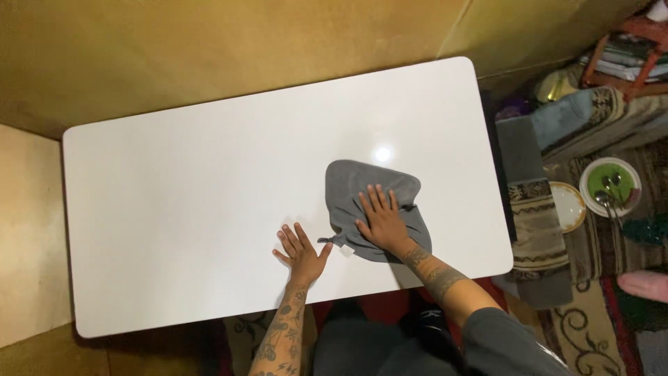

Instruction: The person wipes the surface of a white rectangular table using a gray cloth. They move the cloth across the entire tabletop in repeated back-and-forth motions, covering all areas.

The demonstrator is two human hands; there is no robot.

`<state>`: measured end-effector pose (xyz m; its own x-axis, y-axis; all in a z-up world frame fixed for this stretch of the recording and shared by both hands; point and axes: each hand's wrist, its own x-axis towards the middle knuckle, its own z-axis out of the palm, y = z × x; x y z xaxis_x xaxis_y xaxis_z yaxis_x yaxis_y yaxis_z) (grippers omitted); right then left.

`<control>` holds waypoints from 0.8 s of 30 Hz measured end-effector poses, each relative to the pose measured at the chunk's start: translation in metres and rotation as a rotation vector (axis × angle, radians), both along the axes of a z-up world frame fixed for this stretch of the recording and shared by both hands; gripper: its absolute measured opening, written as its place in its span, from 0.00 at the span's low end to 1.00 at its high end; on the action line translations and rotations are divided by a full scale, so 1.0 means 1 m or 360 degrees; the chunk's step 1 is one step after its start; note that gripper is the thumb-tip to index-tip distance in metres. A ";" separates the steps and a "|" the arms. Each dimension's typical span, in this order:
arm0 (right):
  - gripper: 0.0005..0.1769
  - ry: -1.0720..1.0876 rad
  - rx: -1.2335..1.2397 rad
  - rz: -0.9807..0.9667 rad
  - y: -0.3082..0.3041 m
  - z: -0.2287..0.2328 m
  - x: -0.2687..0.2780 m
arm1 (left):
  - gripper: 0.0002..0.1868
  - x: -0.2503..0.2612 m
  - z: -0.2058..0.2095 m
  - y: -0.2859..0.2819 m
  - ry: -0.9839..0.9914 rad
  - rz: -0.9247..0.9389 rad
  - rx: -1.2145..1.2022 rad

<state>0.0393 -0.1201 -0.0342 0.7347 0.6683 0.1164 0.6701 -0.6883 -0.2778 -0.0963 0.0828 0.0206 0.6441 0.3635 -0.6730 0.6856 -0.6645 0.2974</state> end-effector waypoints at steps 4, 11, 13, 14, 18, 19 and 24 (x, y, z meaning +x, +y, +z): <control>0.38 -0.0060 0.0017 0.0102 -0.043 -0.013 -0.024 | 0.59 -0.004 -0.005 0.003 -0.0004 -0.0074 0.0008; 0.37 -0.0054 -0.0050 0.0049 -0.128 -0.005 -0.029 | 0.59 -0.011 -0.011 0.000 -0.0197 0.0022 0.0156; 0.37 0.0003 -0.0050 -0.0032 -0.154 -0.006 -0.024 | 0.59 -0.006 -0.012 -0.010 -0.0253 0.0060 0.0212; 0.36 0.0051 -0.0042 -0.0146 -0.167 -0.006 -0.024 | 0.60 -0.004 -0.014 -0.018 -0.0365 0.0212 0.0242; 0.34 0.0268 0.0071 -0.0465 -0.207 -0.001 -0.025 | 0.57 0.015 0.019 -0.101 -0.0832 0.0067 0.0346; 0.34 0.0277 0.0060 -0.0452 -0.214 -0.005 -0.021 | 0.57 0.021 0.019 -0.133 -0.0820 0.0082 0.0341; 0.21 0.0388 0.0922 -0.0757 -0.252 -0.007 -0.007 | 0.45 0.042 -0.001 -0.276 -0.1380 -0.0956 0.0156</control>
<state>0.0324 -0.3726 -0.0409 0.9762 0.1578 0.1486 0.2137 -0.5867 -0.7811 -0.0540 -0.1927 0.0192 0.9822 -0.1463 0.1178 -0.1844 -0.8715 0.4545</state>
